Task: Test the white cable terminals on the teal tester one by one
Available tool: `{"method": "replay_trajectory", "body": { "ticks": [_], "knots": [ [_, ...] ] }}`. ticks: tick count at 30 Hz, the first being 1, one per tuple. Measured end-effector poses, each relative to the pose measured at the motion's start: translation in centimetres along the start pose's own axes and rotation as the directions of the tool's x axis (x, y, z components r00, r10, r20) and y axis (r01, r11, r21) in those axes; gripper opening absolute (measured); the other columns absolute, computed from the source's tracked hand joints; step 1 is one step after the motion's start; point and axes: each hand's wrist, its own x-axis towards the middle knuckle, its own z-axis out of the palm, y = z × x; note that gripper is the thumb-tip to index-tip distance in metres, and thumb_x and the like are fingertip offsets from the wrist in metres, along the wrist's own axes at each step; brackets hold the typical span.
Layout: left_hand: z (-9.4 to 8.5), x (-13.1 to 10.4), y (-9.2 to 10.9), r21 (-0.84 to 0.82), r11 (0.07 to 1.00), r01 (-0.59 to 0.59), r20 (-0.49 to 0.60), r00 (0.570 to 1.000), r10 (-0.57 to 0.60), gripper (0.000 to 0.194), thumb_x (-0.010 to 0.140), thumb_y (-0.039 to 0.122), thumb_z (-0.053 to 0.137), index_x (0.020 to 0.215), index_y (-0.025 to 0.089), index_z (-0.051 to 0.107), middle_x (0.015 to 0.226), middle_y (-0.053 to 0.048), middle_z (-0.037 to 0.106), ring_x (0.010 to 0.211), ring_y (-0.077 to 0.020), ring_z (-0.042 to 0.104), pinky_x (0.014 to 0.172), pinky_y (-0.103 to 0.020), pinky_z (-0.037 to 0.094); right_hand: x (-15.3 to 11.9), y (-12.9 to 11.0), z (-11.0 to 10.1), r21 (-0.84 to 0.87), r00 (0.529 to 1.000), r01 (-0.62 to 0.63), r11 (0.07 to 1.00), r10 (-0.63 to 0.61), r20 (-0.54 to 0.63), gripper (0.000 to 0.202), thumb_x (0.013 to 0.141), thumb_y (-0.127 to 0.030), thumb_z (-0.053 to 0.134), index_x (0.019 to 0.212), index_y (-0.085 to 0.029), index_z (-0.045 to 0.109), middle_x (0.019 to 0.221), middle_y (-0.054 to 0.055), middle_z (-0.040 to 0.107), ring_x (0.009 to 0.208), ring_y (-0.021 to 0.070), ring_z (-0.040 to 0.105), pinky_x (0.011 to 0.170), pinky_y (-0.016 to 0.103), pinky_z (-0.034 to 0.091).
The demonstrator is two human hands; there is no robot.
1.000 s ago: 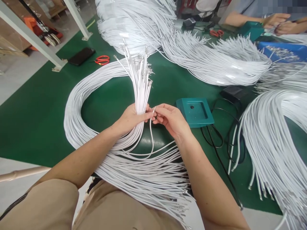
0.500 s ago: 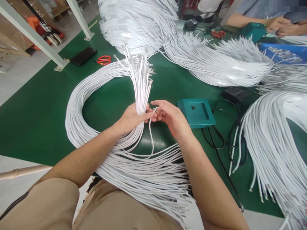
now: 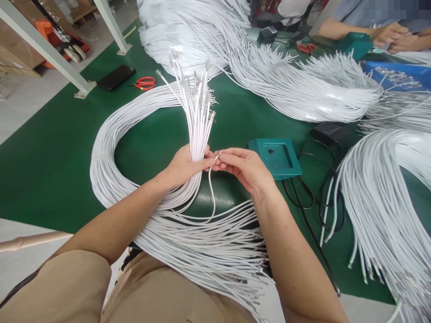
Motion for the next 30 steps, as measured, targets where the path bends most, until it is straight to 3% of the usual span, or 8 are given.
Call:
{"method": "replay_trajectory", "body": {
  "ticks": [6, 11, 15, 18, 23, 28, 30],
  "knots": [
    [-0.1, -0.1, 0.1, 0.110, 0.993, -0.031, -0.024, 0.999, 0.034, 0.027, 0.068, 0.031, 0.076, 0.079, 0.015, 0.057, 0.077, -0.003, 0.067, 0.062, -0.0113, 0.060, 0.062, -0.026, 0.050, 0.0, 0.0, 0.1, 0.091, 0.997, -0.077, 0.993, 0.079, -0.011, 0.009, 0.065, -0.017, 0.075, 0.071, -0.012, 0.071, 0.063, 0.000, 0.066, 0.059, 0.0081, 0.061, 0.082, 0.032, 0.058],
    [0.0, -0.1, 0.1, 0.042, 0.999, 0.012, 0.004, 1.000, -0.012, 0.030, 0.068, 0.031, 0.076, 0.081, 0.014, 0.054, 0.078, -0.005, 0.069, 0.068, -0.0164, 0.067, 0.060, -0.027, 0.050, -0.3, -0.4, 0.4, -0.098, 0.987, -0.131, 0.986, 0.121, -0.106, 0.011, 0.066, -0.016, 0.067, 0.059, -0.014, 0.060, 0.051, -0.004, 0.054, 0.046, 0.0070, 0.051, 0.059, 0.029, 0.057],
    [-0.1, -0.1, 0.2, -0.007, 0.999, 0.036, -0.015, 0.999, -0.036, 0.031, 0.068, 0.030, 0.077, 0.081, 0.014, 0.052, 0.077, -0.004, 0.069, 0.068, -0.0167, 0.068, 0.060, -0.027, 0.050, -0.5, -0.6, 0.8, -0.270, 0.986, -0.002, 0.963, -0.043, -0.160, 0.013, 0.075, -0.030, 0.064, 0.075, -0.016, 0.064, 0.064, -0.002, 0.060, 0.054, 0.0078, 0.054, 0.060, 0.025, 0.052],
    [-0.3, 0.1, 0.0, -0.020, 0.999, 0.038, -0.009, 0.999, -0.038, 0.031, 0.069, 0.029, 0.077, 0.081, 0.015, 0.052, 0.072, -0.002, 0.067, 0.067, -0.0157, 0.068, 0.061, -0.026, 0.050, -0.5, -0.5, 1.1, -0.337, 0.984, 0.134, 0.932, -0.165, -0.065, 0.024, 0.075, -0.039, 0.068, 0.084, -0.017, 0.066, 0.072, 0.000, 0.065, 0.067, 0.0106, 0.060, 0.069, 0.025, 0.051],
    [-0.7, 0.4, -0.3, -0.135, 0.982, 0.136, 0.032, 0.991, -0.133, 0.035, 0.065, 0.027, 0.080, 0.083, 0.015, 0.053, 0.077, -0.001, 0.066, 0.071, -0.0141, 0.068, 0.062, -0.023, 0.050, -0.1, 0.4, 0.9, -0.494, 0.956, 0.221, 0.841, -0.287, -0.060, 0.011, 0.076, -0.026, 0.066, 0.073, -0.016, 0.066, 0.072, 0.001, 0.067, 0.068, 0.0123, 0.060, 0.070, 0.028, 0.049],
    [-1.1, 0.6, 0.0, -0.162, 0.958, 0.238, 0.114, 0.969, -0.221, 0.036, 0.061, 0.022, 0.083, 0.082, 0.015, 0.054, 0.069, 0.002, 0.063, 0.070, -0.0141, 0.068, 0.065, -0.024, 0.051, 0.4, 1.3, 0.6, -0.597, 0.909, 0.339, 0.727, -0.417, 0.008, 0.008, 0.080, -0.024, 0.060, 0.076, -0.018, 0.063, 0.078, 0.001, 0.064, 0.074, 0.0133, 0.058, 0.072, 0.028, 0.048],
    [-1.1, 0.6, 0.1, -0.164, 0.958, 0.235, 0.110, 0.970, -0.219, 0.036, 0.061, 0.022, 0.082, 0.081, 0.014, 0.053, 0.068, 0.001, 0.063, 0.070, -0.0148, 0.068, 0.064, -0.023, 0.051, 0.5, 1.4, 0.5, -0.575, 0.909, 0.369, 0.730, -0.412, 0.060, 0.007, 0.081, -0.025, 0.059, 0.083, -0.019, 0.063, 0.081, 0.001, 0.064, 0.077, 0.0133, 0.059, 0.074, 0.028, 0.048]
  ]
}}
